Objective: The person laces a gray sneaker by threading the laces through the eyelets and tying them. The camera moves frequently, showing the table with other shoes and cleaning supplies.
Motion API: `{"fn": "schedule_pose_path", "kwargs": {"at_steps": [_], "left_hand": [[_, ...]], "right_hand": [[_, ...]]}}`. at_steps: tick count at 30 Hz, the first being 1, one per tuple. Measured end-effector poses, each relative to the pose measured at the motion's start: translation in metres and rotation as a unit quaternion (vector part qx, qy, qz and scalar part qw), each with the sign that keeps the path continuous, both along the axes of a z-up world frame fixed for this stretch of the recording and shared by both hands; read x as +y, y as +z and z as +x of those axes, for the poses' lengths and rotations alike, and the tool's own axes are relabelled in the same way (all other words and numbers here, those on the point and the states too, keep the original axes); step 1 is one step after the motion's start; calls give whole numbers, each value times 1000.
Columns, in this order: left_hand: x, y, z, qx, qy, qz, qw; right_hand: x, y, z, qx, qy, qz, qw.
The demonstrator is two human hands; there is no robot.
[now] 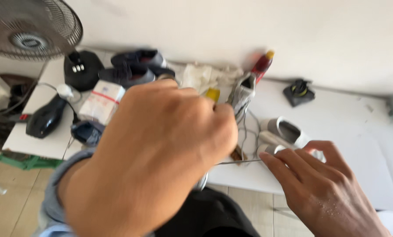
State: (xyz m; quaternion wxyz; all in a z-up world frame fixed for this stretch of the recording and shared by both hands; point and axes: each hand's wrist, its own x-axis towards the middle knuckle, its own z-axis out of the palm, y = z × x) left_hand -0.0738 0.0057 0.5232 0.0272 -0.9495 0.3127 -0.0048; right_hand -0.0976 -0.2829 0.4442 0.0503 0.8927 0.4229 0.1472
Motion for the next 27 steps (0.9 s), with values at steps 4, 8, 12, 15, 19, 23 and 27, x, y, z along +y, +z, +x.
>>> {"fn": "schedule_pose_path", "kwargs": {"at_steps": [4,8,12,15,19,23,27], "left_hand": [[13,3,20,-73,36,-247,966],[23,0,29,-49,18,-375,926],[25,4,33,25,-10,-458,888],[24,4,38,50,-9,-474,879],[23,4,45,45,-25,-496,867],[25,9,48,46,-30,-488,871],[25,10,52,37,-29,-482,875]], "right_hand": [[31,29,18,-121,17,102,987],[50,31,35,-105,42,232,966],[60,20,41,-12,8,447,895],[61,8,46,62,-27,576,815],[57,-1,54,115,-47,675,728],[46,-12,66,126,-11,678,724],[45,-7,69,141,-39,669,729]]}}
